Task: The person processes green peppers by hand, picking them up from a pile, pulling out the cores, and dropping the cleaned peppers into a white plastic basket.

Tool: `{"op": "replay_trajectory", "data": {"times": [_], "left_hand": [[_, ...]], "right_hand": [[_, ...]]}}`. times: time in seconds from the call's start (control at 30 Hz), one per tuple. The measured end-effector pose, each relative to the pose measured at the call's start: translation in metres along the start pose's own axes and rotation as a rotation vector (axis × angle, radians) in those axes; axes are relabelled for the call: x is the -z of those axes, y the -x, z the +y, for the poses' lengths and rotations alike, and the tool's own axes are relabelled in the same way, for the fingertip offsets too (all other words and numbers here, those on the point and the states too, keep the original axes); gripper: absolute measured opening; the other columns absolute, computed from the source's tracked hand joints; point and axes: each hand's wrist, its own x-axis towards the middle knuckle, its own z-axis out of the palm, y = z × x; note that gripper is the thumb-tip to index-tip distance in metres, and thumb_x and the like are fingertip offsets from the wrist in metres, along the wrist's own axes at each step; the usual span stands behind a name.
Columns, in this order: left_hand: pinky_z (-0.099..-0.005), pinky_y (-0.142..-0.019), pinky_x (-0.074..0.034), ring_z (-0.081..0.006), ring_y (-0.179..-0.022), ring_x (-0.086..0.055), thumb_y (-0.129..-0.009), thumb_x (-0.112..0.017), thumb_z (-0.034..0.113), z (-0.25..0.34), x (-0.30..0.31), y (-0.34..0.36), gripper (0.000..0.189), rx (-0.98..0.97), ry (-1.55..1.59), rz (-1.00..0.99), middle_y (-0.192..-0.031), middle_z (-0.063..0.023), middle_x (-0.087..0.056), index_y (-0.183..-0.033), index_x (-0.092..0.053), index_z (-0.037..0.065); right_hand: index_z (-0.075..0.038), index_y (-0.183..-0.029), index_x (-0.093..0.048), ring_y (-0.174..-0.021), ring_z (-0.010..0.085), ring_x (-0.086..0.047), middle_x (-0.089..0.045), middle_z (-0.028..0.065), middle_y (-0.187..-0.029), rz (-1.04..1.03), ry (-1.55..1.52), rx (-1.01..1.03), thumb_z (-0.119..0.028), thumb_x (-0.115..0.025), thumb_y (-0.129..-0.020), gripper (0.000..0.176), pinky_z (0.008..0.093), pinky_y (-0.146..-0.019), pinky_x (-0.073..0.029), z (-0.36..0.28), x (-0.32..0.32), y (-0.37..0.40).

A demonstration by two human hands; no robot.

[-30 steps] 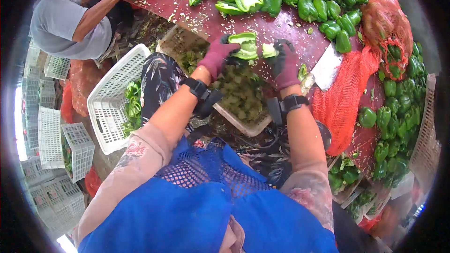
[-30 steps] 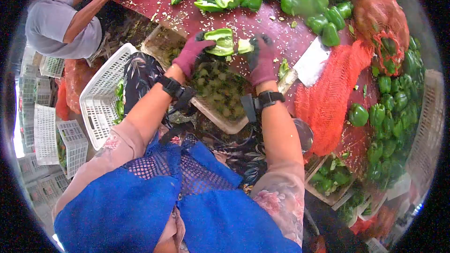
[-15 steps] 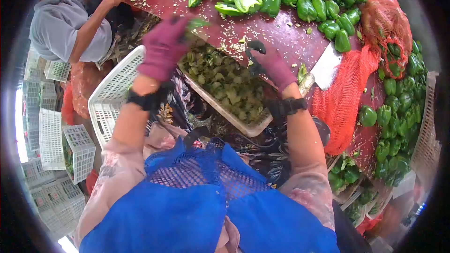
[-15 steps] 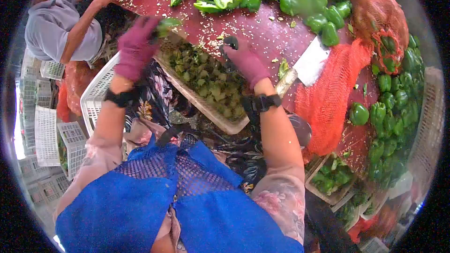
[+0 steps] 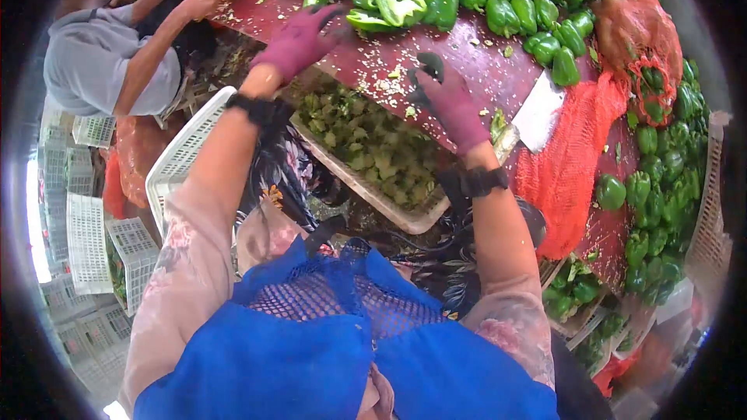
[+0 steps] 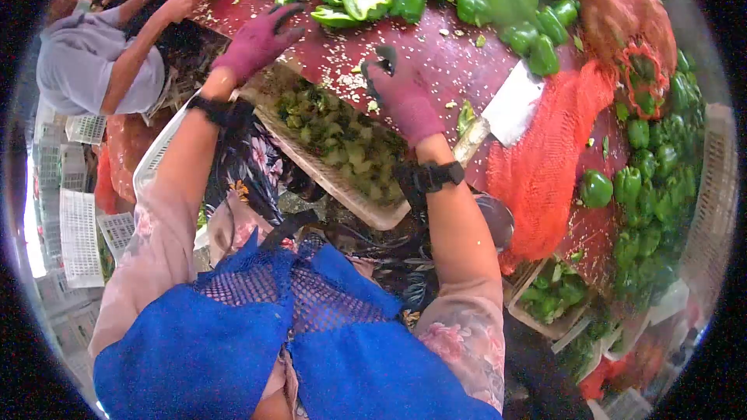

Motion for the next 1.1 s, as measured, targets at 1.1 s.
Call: {"op": "replay_trajectory", "data": {"times": [1.1], "left_hand": [[-0.0316,-0.106,-0.036,-0.0153,-0.125,-0.044,-0.074,-0.072,0.004,0.099,-0.039,0.087,0.077,0.042,1.167,-0.170,-0.139,-0.0067,-0.047,-0.143,-0.038,0.007]], "right_hand": [[-0.002,-0.114,-0.058,-0.094,0.0173,-0.060,-0.065,0.0072,-0.103,0.080,-0.268,-0.011,-0.005,-0.064,-0.081,0.034,0.0313,-0.082,-0.050,0.036,-0.034,-0.001]]}}
